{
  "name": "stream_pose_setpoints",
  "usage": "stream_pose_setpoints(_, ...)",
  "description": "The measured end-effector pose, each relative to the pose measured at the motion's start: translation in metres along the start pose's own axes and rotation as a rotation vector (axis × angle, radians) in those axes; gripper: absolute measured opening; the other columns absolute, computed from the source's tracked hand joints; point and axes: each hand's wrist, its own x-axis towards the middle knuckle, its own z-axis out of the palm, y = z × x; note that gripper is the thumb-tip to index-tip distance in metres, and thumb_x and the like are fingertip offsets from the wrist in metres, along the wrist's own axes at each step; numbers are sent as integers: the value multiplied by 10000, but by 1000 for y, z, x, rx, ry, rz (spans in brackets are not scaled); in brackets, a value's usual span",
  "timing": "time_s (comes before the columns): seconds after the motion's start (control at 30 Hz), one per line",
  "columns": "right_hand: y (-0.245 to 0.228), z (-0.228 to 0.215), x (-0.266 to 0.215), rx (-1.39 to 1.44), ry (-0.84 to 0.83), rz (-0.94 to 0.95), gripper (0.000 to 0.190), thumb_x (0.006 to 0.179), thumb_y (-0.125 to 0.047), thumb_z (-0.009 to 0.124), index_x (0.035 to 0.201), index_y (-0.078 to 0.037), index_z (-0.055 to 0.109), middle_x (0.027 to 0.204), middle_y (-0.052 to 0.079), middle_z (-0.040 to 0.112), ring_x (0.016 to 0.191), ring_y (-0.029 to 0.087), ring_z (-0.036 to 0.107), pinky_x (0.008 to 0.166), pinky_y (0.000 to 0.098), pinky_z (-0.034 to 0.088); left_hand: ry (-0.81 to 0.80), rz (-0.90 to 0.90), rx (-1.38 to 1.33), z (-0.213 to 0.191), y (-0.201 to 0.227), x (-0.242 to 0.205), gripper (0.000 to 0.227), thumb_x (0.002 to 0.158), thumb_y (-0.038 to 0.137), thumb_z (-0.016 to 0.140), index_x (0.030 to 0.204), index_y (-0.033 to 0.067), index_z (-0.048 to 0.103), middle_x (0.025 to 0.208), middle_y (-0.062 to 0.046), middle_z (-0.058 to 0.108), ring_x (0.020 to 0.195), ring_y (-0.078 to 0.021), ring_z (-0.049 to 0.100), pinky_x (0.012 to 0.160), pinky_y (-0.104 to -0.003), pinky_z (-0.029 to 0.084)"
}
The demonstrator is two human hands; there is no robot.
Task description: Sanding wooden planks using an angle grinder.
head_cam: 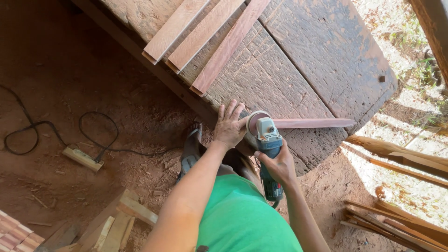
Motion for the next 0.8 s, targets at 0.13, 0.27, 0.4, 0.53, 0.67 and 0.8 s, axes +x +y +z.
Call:
stream_pose_setpoints(0.13, -1, 0, -1, 5, 12, 22, 876, 610, -485, 929, 1341, -170, 562, 1034, 250, 678, 1053, 433, 667, 865, 542, 499, 12, -2, -20, 6, -1, 0, 398, 946, 584, 547, 1312, 441, 605, 1632, 35, 367, 1591, -269, 154, 1285, -583, 90)
stream_pose_setpoints(0.27, 7, -16, 4, 4, 60, 32, 802, 651, -460, 911, 1308, -152, 569, 1017, 250, 670, 1032, 432, 666, 852, 544, 497, 102, 33, -36, 14, 0, 1, 381, 936, 587, 582, 1262, 399, 640, 1583, 21, 427, 1575, -304, 209, 1264, -615, 130)
stream_pose_setpoints(0.4, 24, -35, 11, 56, 95, 32, 795, 638, -455, 928, 1264, -114, 576, 990, 240, 649, 999, 404, 652, 852, 532, 489, 116, 38, -7, 11, 3, -1, 388, 933, 598, 576, 1251, 388, 644, 1572, 34, 441, 1574, -302, 207, 1262, -625, 124)
stream_pose_setpoints(0.53, 38, -60, 20, 163, 218, 8, 617, 657, -375, 951, 1075, -87, 601, 858, 145, 606, 827, 304, 627, 710, 447, 486, 137, 33, 6, 12, 4, -1, 373, 927, 590, 593, 1232, 387, 659, 1563, 48, 448, 1570, -297, 222, 1261, -619, 134)
stream_pose_setpoints(0.67, 51, -85, 33, 386, 382, -7, 496, 709, -279, 938, 1000, -84, 587, 771, 62, 553, 685, 208, 590, 553, 355, 483, 162, 33, 22, 10, 5, -1, 380, 890, 579, 635, 1219, 394, 672, 1545, 57, 465, 1562, -293, 244, 1259, -610, 150)
stream_pose_setpoints(0.8, 59, -92, 37, 497, 464, 2, 488, 730, -283, 919, 988, -85, 555, 762, 46, 521, 662, 183, 586, 526, 319, 470, 168, 33, 28, 13, 4, 0, 391, 876, 593, 645, 1210, 393, 683, 1546, 66, 463, 1565, -287, 238, 1260, -606, 150)
